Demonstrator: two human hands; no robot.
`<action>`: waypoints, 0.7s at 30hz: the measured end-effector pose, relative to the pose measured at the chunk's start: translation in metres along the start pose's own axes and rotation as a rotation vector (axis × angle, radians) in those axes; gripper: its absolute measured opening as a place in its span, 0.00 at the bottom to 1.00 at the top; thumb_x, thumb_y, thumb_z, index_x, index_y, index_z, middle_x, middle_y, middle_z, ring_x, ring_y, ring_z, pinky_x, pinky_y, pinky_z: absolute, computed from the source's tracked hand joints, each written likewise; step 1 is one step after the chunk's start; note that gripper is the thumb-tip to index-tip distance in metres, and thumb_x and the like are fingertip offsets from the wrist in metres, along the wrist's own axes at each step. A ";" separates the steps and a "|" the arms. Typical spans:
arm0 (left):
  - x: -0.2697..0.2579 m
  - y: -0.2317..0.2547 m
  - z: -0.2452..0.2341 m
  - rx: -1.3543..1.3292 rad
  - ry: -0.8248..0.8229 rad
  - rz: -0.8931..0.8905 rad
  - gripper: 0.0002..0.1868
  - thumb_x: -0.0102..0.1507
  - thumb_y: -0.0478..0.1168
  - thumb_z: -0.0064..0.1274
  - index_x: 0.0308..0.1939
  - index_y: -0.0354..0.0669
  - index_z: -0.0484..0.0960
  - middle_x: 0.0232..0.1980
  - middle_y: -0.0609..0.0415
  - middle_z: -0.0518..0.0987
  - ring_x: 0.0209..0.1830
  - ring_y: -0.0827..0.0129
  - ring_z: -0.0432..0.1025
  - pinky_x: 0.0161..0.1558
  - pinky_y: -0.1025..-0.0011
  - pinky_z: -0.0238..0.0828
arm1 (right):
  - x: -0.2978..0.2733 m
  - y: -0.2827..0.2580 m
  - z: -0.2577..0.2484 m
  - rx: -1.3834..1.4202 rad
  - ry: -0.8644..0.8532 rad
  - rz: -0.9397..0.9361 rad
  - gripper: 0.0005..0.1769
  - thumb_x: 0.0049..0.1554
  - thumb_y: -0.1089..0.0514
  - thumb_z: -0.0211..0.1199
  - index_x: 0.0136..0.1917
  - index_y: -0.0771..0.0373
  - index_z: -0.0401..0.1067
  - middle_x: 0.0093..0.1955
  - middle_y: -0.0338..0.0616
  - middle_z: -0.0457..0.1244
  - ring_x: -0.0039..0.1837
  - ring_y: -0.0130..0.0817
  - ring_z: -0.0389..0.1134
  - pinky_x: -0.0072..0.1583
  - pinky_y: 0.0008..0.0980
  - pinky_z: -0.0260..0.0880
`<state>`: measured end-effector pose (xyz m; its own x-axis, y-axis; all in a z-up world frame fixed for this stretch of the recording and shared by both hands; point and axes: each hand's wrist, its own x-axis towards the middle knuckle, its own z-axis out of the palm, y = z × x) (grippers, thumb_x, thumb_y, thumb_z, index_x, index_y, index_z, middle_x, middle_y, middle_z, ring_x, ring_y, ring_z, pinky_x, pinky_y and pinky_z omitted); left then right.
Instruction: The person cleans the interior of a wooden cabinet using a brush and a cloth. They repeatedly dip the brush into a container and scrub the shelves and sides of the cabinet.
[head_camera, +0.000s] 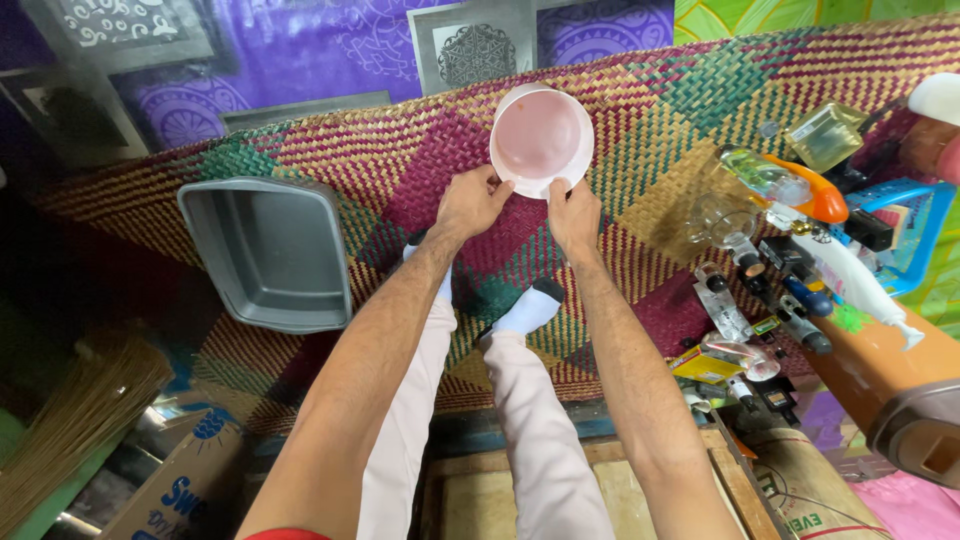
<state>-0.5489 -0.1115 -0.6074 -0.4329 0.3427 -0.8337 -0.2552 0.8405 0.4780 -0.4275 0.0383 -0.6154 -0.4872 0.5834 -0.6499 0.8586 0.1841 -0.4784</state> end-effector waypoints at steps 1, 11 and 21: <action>-0.004 0.001 -0.001 0.019 -0.004 -0.007 0.18 0.63 0.51 0.57 0.45 0.40 0.85 0.42 0.45 0.86 0.44 0.55 0.82 0.49 0.59 0.77 | -0.002 -0.003 -0.003 -0.037 0.001 0.010 0.21 0.61 0.50 0.55 0.52 0.73 0.74 0.46 0.66 0.69 0.50 0.61 0.71 0.53 0.53 0.69; -0.056 0.055 -0.034 0.154 -0.033 0.076 0.15 0.62 0.50 0.57 0.42 0.43 0.86 0.41 0.47 0.85 0.43 0.53 0.80 0.47 0.56 0.76 | -0.047 -0.046 -0.060 -0.221 0.093 -0.243 0.30 0.58 0.54 0.65 0.69 0.68 0.62 0.69 0.66 0.56 0.68 0.66 0.59 0.68 0.56 0.59; -0.099 0.138 -0.075 0.205 0.019 0.201 0.16 0.63 0.50 0.56 0.44 0.43 0.86 0.39 0.43 0.85 0.42 0.51 0.81 0.47 0.56 0.77 | -0.088 -0.117 -0.151 -0.198 0.144 -0.451 0.31 0.53 0.59 0.68 0.68 0.66 0.63 0.71 0.63 0.54 0.72 0.64 0.58 0.71 0.52 0.60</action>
<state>-0.6064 -0.0615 -0.4379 -0.4734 0.5053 -0.7215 0.0168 0.8242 0.5661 -0.4608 0.0846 -0.4131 -0.8015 0.5115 -0.3099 0.5883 0.5811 -0.5623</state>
